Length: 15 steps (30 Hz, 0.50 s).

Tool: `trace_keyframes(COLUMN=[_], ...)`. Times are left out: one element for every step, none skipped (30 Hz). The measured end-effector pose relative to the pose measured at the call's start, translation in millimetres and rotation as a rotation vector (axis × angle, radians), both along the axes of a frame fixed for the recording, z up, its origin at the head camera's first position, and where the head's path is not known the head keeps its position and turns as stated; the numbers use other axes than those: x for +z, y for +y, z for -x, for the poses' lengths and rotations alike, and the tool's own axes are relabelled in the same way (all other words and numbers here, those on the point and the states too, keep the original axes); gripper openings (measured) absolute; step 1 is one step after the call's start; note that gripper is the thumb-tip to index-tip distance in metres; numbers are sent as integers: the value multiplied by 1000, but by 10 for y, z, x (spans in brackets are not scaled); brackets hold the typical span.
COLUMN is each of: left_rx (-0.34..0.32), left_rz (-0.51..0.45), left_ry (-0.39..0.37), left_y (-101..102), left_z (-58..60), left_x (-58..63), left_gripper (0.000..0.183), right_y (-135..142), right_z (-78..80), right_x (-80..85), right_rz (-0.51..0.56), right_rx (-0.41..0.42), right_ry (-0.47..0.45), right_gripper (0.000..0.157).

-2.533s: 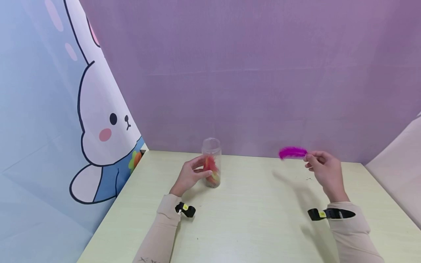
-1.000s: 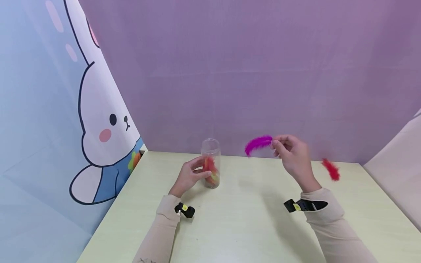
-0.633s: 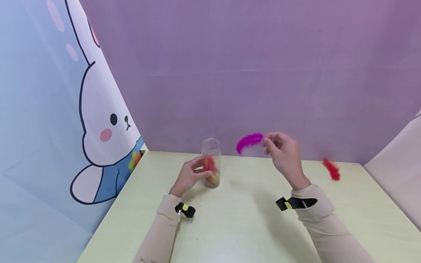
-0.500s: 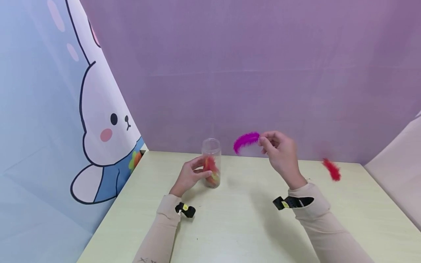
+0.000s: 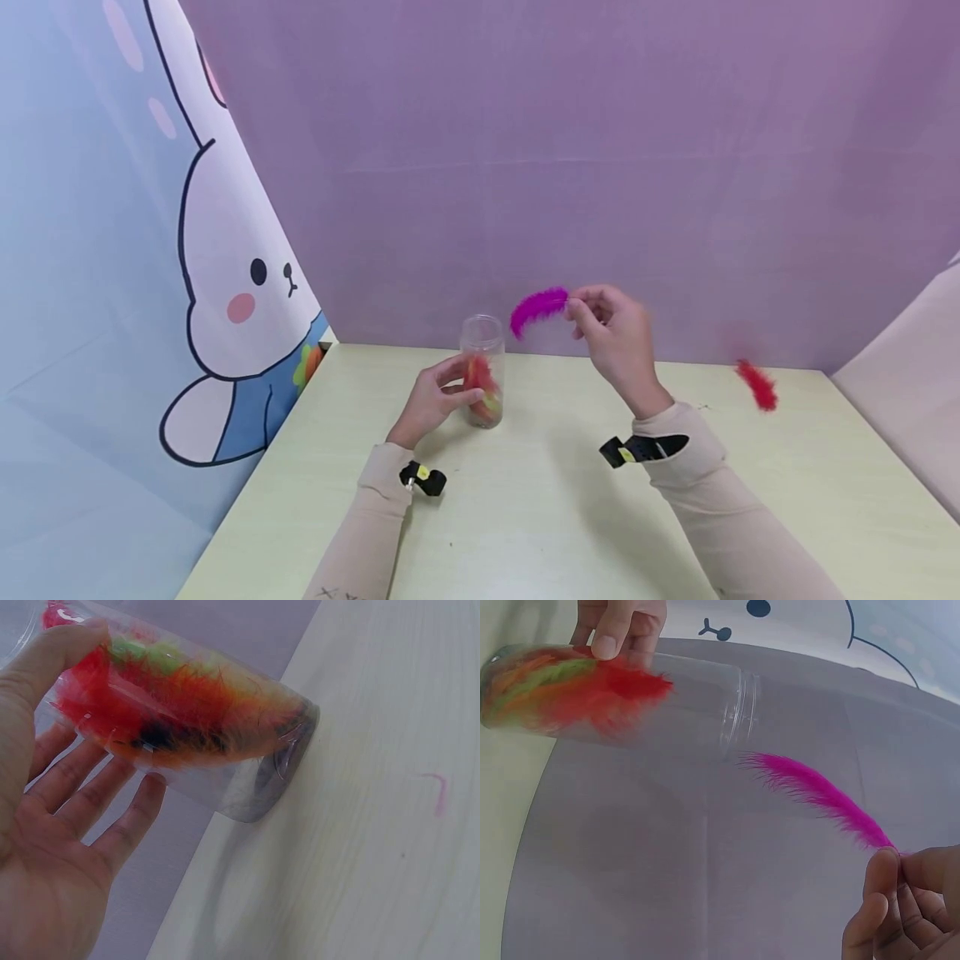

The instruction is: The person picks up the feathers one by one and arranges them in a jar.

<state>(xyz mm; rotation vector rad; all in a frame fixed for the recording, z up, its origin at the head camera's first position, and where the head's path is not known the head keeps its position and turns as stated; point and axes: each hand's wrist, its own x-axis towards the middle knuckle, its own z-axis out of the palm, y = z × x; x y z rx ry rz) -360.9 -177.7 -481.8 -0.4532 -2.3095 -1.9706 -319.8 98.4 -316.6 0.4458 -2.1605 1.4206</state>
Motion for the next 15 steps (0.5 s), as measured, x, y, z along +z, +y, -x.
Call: trace_keyframes(left_rx=[1,3,4,6,5,5,5,5,5,6,6,6,5,4,3], left_rz=[0,1,2,3,4,4,4,5,5,5,4,3,1,0,-1], left_ry=[-2,-1,-3,-6,-7,-8,-9,-9,-11,-11,-10,-9,-5,-2,1], left_y=[0,-1,0,1,1,2,4,4,7,7,8,10,11,12,14], left_z=[1,3,5,6,8,8,8,8,7,6,6,7,7,7,7], left_x=[-3,-8,-10,-12,-14,-13,-13,-12,-9,-8,-7,-7,-7,-8,-9], left_gripper=[64,64,64,63,63,63,63,64,63,63,63,63,63,63,64], right_y=[-15,-30,-44,-58,-71,-87,-103,-119,-136,-153,-171,-189,-206,-222,-237], right_z=[5,9,15,21,27,33,38,43,46,48,50,52,53,54,57], right_x=[4,7,10,12,16,20,25,29,32,36,39,40,41,41,38], right_rz=[0,-3,-5,-7,-7,-3,-1,2,5,7,10,10,8,3,-4], right_rx=[1,1,1,0,0,1,1,2,3,5,8,10,11,11,10], right_ry=[-1,0,1,3,7,11,17,23,30,37,43,49,55,60,63], right_gripper=[15,15,14,14,14,13,13,12,12,11,11,10,10,10,10])
